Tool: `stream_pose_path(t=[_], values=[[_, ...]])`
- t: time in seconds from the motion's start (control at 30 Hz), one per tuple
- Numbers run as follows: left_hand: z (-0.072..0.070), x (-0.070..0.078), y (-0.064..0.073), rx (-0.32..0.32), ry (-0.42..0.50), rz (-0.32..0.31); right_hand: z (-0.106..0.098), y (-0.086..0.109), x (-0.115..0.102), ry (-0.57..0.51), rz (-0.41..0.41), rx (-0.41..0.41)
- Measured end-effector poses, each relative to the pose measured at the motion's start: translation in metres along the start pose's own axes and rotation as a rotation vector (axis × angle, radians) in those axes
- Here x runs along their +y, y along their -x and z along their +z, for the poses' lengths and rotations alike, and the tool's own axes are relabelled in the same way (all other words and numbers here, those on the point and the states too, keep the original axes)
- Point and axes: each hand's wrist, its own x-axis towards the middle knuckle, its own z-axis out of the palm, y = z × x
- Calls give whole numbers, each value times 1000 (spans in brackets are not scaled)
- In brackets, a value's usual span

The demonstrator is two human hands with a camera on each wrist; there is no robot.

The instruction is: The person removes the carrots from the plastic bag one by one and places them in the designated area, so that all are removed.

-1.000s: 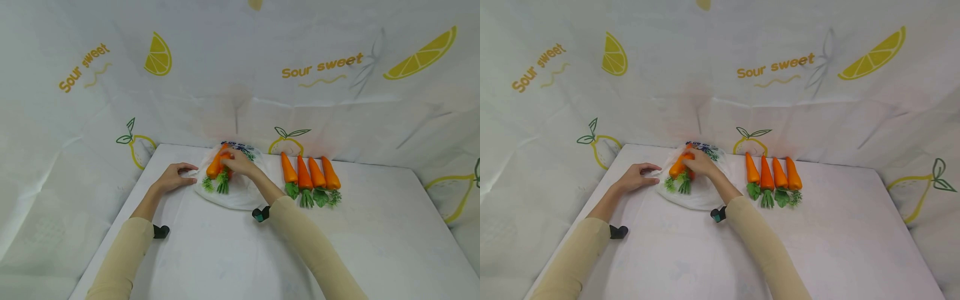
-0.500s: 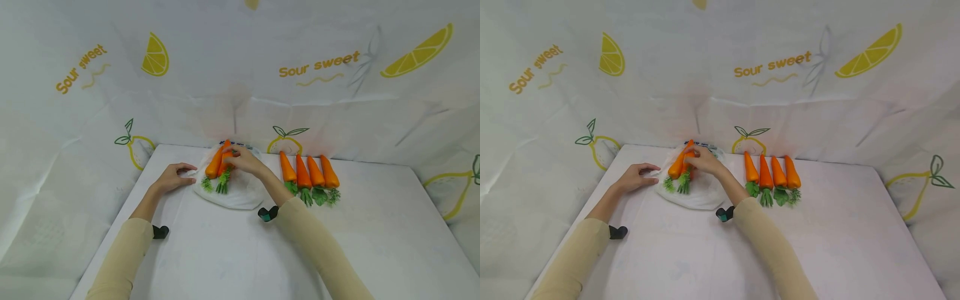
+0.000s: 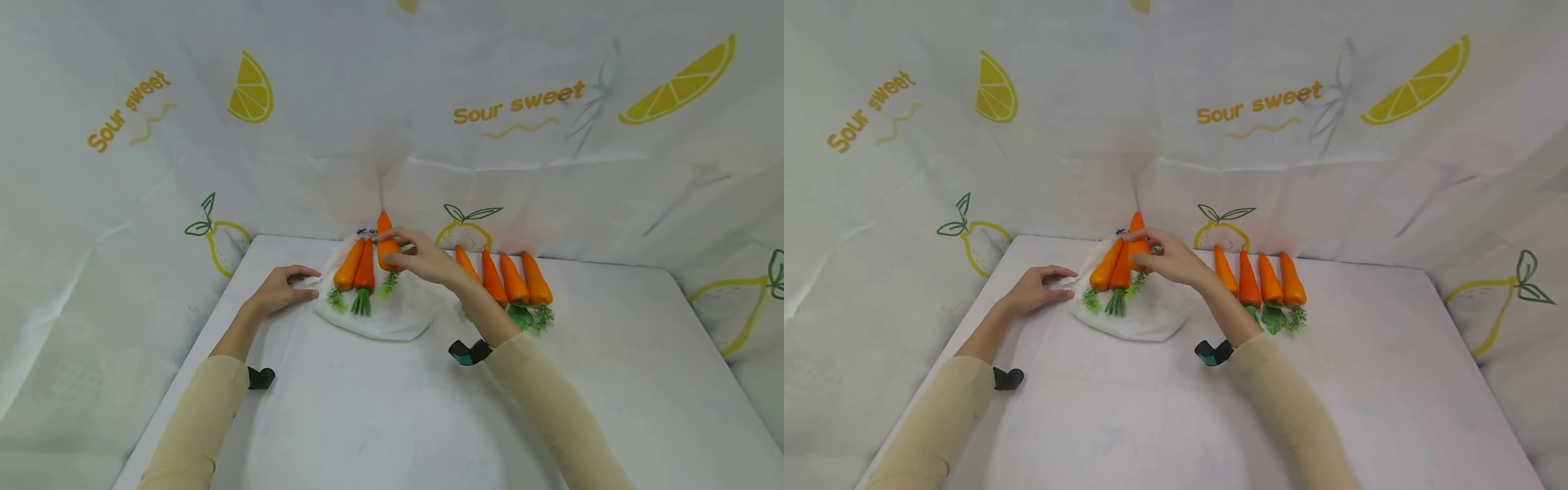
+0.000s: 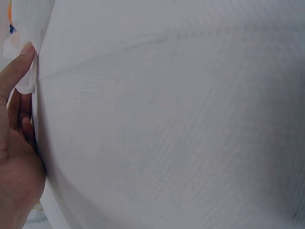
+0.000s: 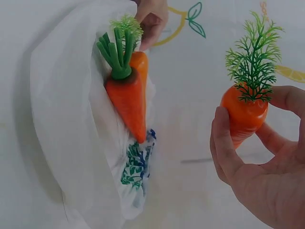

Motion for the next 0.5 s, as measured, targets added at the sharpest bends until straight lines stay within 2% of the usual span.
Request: stream_pose_path(t=[0.23, 0.37, 0.5], values=[[-1, 1, 0, 1, 16, 6, -23, 35, -6, 29, 13, 2], [0, 1, 2, -3, 28, 9, -35, 56, -1, 31, -17, 32], [1, 0, 3, -1, 28, 10, -45, 76, 7, 37, -12, 75]])
